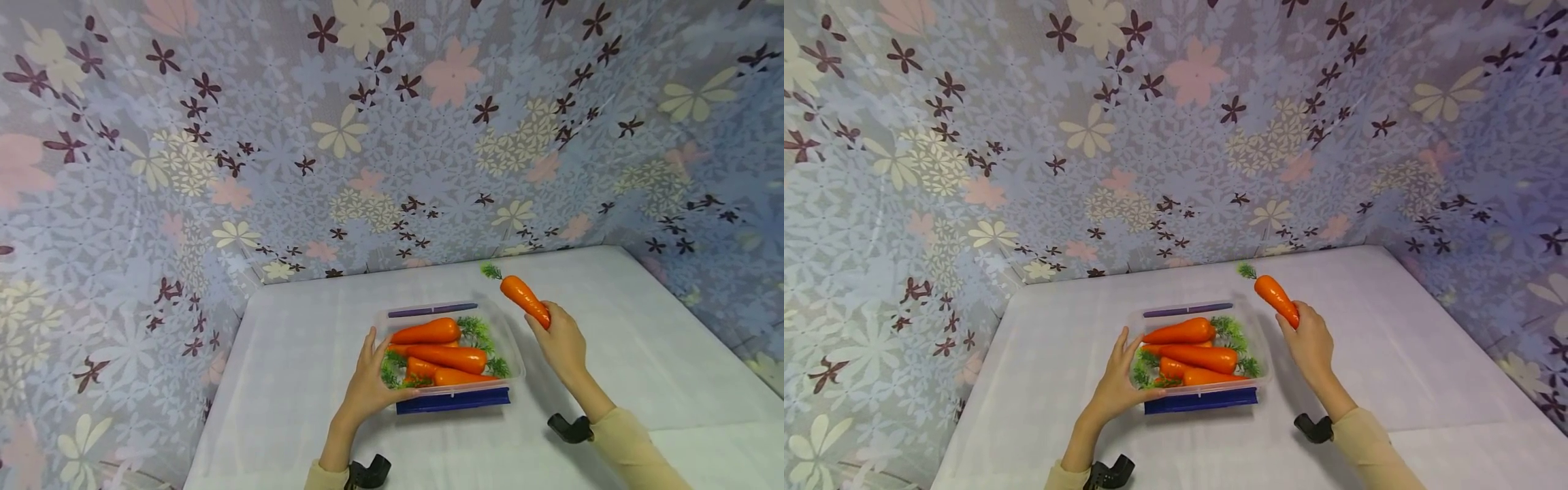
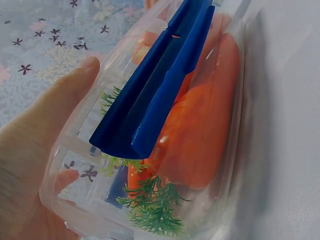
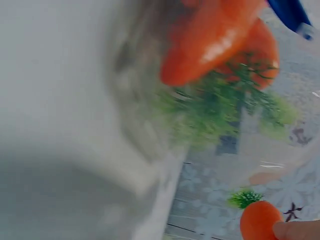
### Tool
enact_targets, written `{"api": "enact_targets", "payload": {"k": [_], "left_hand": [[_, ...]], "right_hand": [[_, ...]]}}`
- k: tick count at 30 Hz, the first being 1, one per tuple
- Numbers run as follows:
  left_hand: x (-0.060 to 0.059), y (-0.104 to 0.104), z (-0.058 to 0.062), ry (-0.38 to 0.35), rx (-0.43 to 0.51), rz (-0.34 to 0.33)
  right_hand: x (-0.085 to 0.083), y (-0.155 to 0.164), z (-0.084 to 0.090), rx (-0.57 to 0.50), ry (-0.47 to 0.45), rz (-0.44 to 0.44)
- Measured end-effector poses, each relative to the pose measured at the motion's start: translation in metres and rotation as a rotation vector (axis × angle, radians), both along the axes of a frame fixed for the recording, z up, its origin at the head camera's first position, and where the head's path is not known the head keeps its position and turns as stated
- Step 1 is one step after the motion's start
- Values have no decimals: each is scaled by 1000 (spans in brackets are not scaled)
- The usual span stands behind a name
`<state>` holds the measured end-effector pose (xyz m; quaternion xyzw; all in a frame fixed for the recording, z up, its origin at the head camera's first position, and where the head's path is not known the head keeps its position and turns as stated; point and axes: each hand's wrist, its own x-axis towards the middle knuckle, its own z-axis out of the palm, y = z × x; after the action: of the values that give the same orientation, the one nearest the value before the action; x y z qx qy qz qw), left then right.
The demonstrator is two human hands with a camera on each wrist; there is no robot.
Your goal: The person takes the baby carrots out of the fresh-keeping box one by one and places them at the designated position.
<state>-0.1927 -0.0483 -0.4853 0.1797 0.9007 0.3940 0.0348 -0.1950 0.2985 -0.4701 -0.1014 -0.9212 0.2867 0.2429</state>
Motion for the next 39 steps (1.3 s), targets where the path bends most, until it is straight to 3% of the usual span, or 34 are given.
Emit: {"api": "enact_targets", "payload": {"k": [8,14,28,39], "left_hand": [[-1,0,-6,-4,10,-1],[0,0,-4,-6,19,-3],[-2,0,1,3,3,-4],[-4,0,-1,-2,10,-6]], "right_hand": [[4,3,-25,54,-76,57],[8,2,-36,34,-146,87],[9,-3,-42,26,-334,99],[8,1,-42,98,-383,95]]}}
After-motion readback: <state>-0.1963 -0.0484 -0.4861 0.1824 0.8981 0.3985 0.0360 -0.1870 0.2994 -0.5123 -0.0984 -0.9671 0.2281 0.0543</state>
